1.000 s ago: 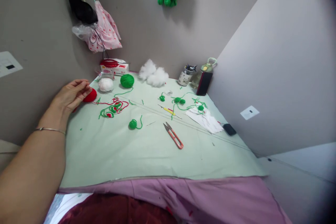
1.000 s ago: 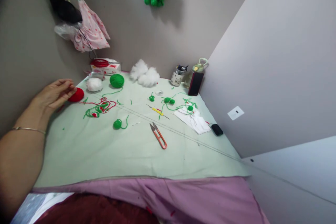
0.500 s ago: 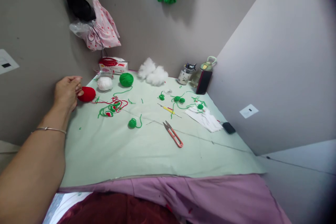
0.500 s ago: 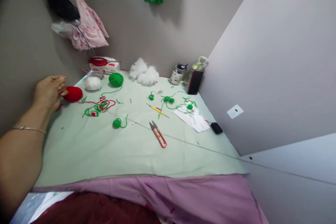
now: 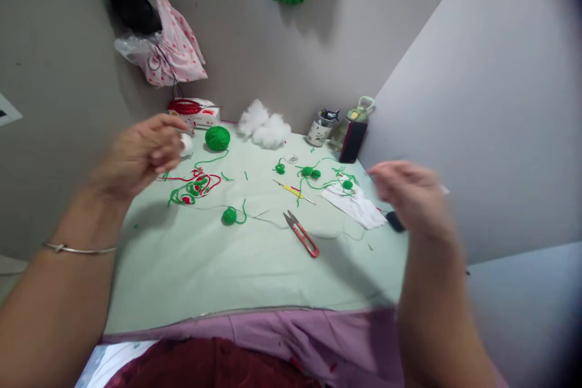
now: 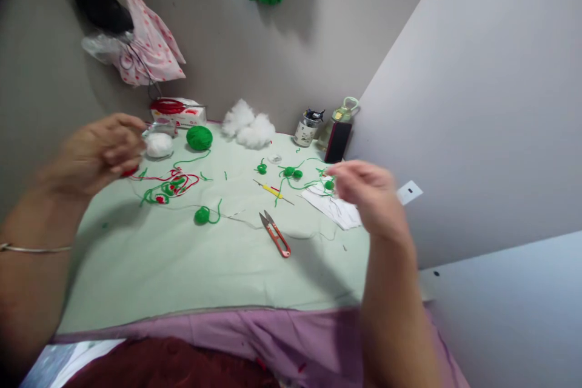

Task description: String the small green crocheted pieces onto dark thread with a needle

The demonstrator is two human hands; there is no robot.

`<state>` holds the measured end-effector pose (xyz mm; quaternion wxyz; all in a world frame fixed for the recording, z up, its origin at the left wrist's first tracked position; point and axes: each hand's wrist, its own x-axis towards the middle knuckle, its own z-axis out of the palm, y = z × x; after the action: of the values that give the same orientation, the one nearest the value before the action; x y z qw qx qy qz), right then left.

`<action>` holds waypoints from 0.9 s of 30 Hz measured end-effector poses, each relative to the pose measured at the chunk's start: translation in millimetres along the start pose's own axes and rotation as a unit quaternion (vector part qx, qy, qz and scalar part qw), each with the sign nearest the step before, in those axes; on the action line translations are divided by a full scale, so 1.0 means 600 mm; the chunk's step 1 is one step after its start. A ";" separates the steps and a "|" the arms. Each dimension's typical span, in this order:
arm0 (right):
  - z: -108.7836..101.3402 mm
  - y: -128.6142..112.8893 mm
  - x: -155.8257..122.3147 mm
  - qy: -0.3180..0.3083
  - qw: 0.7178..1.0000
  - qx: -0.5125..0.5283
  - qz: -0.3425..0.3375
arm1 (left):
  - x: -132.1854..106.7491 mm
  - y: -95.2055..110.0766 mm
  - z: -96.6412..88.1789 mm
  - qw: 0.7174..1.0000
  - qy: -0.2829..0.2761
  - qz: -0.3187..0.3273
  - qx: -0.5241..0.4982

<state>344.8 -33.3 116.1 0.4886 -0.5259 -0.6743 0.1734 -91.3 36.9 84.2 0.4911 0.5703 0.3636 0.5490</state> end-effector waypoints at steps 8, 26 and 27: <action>0.217 -0.046 0.012 -0.199 0.978 0.054 -0.013 | -0.024 -0.007 0.149 0.938 -0.084 0.156 0.299; 0.227 -0.094 -0.006 -0.233 0.910 0.331 0.095 | -0.020 0.014 0.189 0.944 -0.078 0.214 0.240; 0.225 -0.098 -0.007 -0.281 0.886 0.353 0.107 | -0.019 0.015 0.190 0.940 -0.077 0.218 0.250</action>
<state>199.3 -22.1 95.4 0.4104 -0.3168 -0.6176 0.5915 17.9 5.1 99.4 0.2274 0.7805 0.3166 0.4887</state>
